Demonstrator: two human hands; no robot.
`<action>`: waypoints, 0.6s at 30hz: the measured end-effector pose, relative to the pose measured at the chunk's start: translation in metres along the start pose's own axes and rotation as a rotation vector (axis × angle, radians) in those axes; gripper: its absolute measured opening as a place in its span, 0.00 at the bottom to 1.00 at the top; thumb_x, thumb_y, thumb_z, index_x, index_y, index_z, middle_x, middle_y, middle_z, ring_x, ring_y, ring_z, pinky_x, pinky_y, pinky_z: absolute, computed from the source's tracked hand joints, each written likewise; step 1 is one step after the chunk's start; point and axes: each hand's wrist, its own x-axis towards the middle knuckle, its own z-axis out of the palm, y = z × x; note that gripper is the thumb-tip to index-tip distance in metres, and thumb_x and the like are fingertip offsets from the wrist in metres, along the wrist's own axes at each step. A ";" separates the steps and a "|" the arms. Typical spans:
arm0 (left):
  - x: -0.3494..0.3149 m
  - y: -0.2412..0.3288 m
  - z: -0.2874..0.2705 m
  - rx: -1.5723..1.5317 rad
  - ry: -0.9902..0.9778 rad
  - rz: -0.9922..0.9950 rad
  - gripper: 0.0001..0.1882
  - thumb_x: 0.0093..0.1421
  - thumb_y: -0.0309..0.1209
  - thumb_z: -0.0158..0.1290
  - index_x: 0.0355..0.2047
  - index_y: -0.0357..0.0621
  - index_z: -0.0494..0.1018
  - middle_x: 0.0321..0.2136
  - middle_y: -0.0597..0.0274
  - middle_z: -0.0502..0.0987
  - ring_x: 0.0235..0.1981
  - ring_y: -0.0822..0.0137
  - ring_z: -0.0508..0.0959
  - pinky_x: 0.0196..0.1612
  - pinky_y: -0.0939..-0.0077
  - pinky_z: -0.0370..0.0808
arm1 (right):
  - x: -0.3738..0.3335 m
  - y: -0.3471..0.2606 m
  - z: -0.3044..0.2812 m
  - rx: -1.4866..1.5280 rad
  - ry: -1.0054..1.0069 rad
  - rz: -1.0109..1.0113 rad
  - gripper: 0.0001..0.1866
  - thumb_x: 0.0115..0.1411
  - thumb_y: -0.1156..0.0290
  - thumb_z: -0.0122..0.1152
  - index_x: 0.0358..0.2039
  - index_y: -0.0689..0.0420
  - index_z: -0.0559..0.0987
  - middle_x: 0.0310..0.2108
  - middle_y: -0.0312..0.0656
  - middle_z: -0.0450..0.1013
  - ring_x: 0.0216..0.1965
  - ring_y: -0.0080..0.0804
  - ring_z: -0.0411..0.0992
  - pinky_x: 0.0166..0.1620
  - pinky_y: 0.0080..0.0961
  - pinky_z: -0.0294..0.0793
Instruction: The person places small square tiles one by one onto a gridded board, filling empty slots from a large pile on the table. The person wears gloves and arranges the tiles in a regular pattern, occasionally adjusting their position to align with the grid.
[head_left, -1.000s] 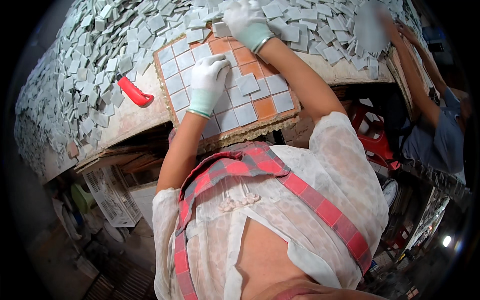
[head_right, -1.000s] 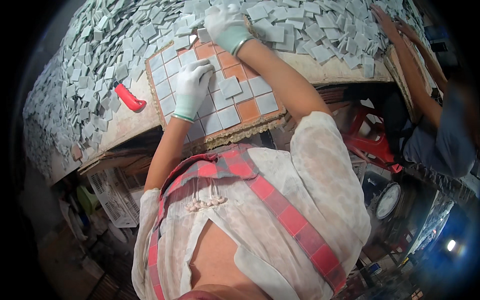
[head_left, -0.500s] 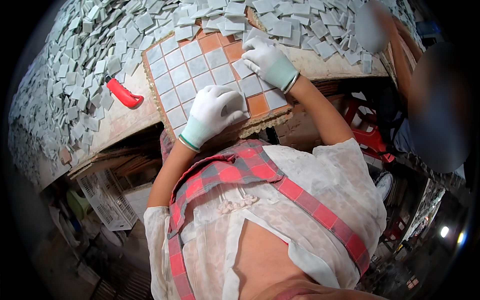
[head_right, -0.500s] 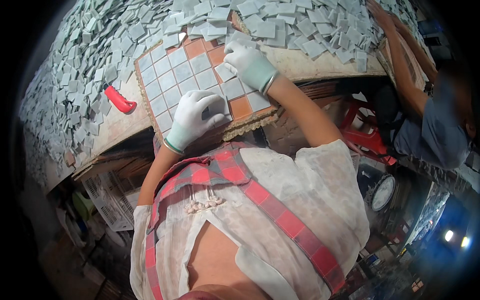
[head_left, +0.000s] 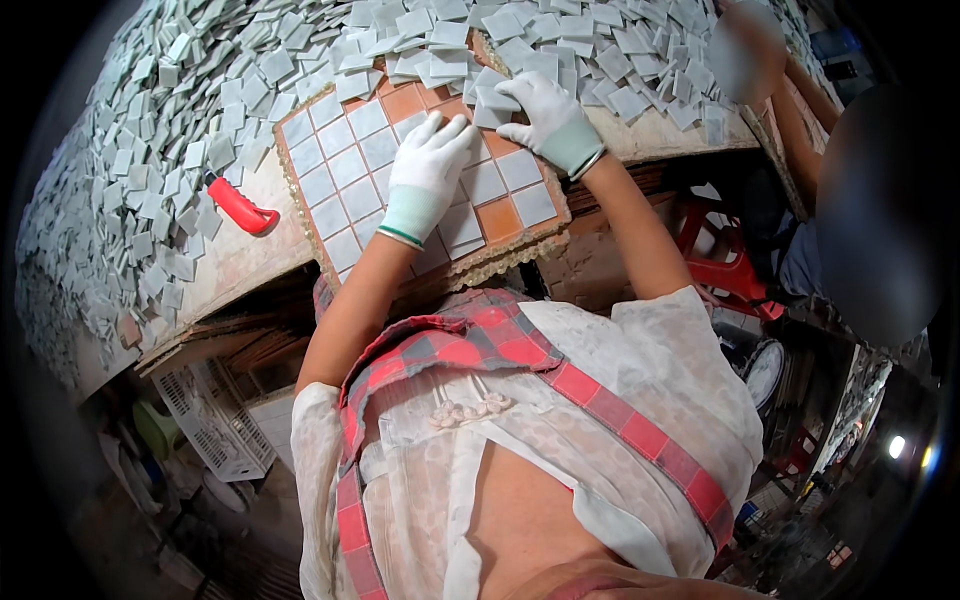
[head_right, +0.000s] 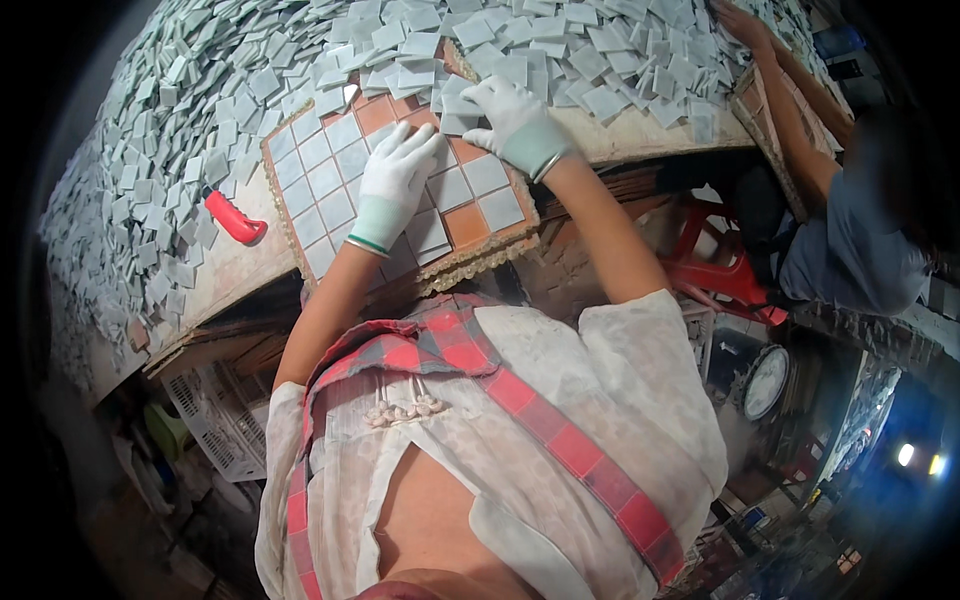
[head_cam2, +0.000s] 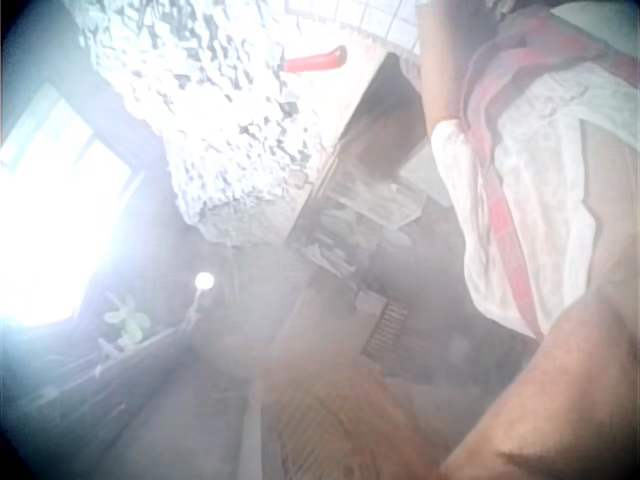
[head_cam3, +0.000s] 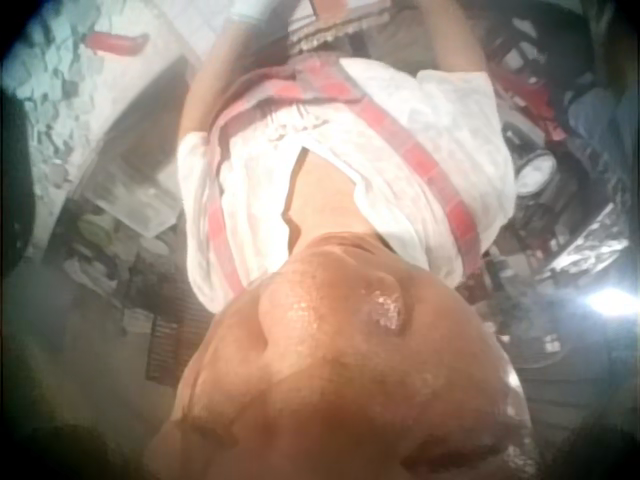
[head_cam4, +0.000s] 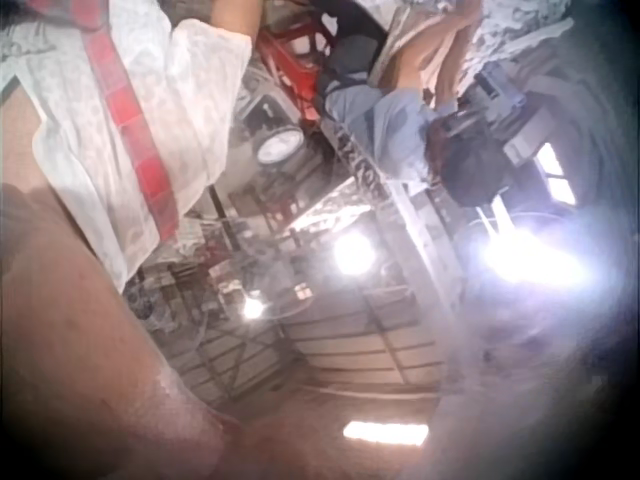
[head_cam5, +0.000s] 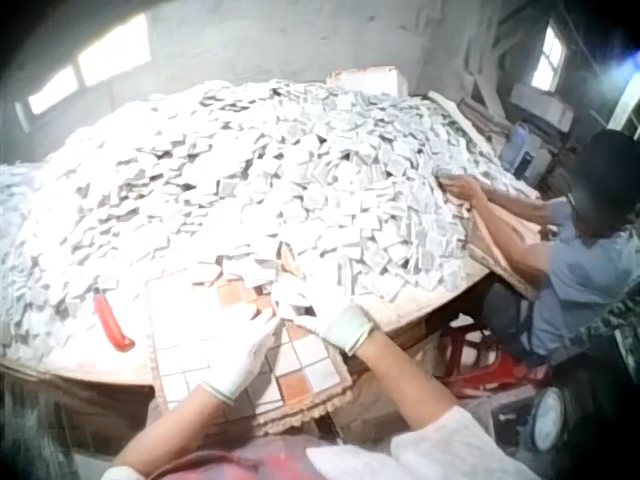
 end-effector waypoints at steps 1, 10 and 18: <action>-0.002 0.002 -0.003 -0.061 -0.077 -0.017 0.19 0.62 0.28 0.56 0.54 0.44 0.77 0.57 0.54 0.78 0.58 0.50 0.75 0.60 0.55 0.72 | 0.001 0.004 0.000 0.050 0.003 0.025 0.27 0.56 0.66 0.75 0.56 0.52 0.78 0.51 0.46 0.75 0.51 0.46 0.76 0.55 0.37 0.77; 0.029 0.008 -0.008 -0.075 0.074 -0.032 0.21 0.61 0.34 0.62 0.54 0.44 0.77 0.54 0.51 0.80 0.50 0.49 0.81 0.53 0.55 0.77 | 0.007 0.035 -0.011 0.558 0.017 0.405 0.13 0.71 0.63 0.62 0.40 0.61 0.82 0.26 0.38 0.79 0.26 0.29 0.75 0.34 0.26 0.75; 0.071 0.021 0.008 -0.104 -0.203 -0.393 0.25 0.60 0.33 0.63 0.57 0.42 0.74 0.46 0.44 0.79 0.44 0.46 0.81 0.48 0.56 0.80 | -0.024 0.022 -0.023 0.675 0.038 0.263 0.13 0.66 0.77 0.63 0.50 0.60 0.84 0.39 0.38 0.81 0.35 0.27 0.78 0.38 0.22 0.77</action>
